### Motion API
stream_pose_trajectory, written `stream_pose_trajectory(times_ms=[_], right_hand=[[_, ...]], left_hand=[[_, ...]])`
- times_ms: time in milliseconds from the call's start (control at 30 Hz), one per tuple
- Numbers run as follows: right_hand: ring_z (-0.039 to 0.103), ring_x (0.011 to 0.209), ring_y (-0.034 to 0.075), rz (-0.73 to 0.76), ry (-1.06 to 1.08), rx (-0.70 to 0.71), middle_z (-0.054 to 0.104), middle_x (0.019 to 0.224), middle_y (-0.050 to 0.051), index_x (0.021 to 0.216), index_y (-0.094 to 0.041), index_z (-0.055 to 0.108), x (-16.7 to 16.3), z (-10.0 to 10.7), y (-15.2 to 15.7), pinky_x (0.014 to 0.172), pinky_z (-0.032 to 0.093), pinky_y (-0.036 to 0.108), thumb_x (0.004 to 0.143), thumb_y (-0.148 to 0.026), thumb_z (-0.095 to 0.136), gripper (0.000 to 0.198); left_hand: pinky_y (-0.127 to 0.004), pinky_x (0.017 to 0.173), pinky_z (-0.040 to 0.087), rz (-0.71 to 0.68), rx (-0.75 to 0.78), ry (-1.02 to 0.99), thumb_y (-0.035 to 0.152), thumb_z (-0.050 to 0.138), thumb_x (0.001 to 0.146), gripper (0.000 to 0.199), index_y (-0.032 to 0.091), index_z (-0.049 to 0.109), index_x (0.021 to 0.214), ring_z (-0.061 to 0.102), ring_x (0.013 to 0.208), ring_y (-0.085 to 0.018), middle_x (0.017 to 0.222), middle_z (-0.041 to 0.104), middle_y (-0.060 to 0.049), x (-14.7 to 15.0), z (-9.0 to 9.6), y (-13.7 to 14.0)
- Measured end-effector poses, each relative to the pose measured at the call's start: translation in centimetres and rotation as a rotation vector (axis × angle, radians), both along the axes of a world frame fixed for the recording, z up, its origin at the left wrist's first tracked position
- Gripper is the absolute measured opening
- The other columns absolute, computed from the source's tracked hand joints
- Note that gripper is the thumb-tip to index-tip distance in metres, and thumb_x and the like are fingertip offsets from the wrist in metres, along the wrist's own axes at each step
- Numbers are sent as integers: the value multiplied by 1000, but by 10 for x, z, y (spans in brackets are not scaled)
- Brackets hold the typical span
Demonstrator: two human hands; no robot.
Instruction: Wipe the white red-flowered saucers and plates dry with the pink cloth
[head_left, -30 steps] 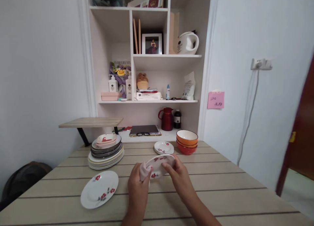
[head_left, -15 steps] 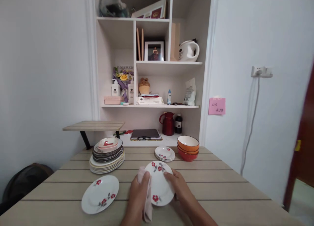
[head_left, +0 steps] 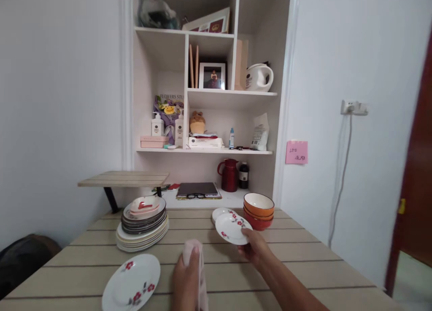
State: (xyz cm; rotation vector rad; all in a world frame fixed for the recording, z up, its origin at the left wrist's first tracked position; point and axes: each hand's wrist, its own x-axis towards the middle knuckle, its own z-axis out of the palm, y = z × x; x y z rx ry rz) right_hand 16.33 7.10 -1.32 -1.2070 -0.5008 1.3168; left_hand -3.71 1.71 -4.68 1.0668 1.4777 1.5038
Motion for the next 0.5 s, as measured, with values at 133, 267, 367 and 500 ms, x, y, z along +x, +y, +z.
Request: stream_pose_trajectory(times_ms=[133,267,367,500], right_hand=[[53,34,13,0,25,-42,59,47,0,98,-15,55,7,0,11,32,46,20,83,-23,56,17],[55,35,12,-5,51,-70,57,49,-3,97,-19,53,12,-5,23,33,48,19,85,-24,58,15],[54,35,11,-10,71,-84,56,51,-4,96,-19,52,12,-8,32,35,49,20,87,-26,57,13],[56,38,10,3,104,-93,55,53,-4,95,-20,52,11,-9,43,40,53,21,89,-28,56,11]], left_hand=[[-37,87,50,-35,-31,10,63,60,69,55,15,69,95,67,99,-32,93,75,-11,-1,-5,5],[-35,86,50,-60,-53,-22,64,61,67,56,15,69,94,67,101,-32,89,75,-10,1,-8,7],[-35,86,50,-85,-83,-62,63,62,67,58,14,69,97,67,100,-31,92,75,-10,1,-5,6],[-38,88,50,-82,-176,-49,63,64,65,57,15,69,96,67,100,-33,93,75,-11,-3,-1,5]])
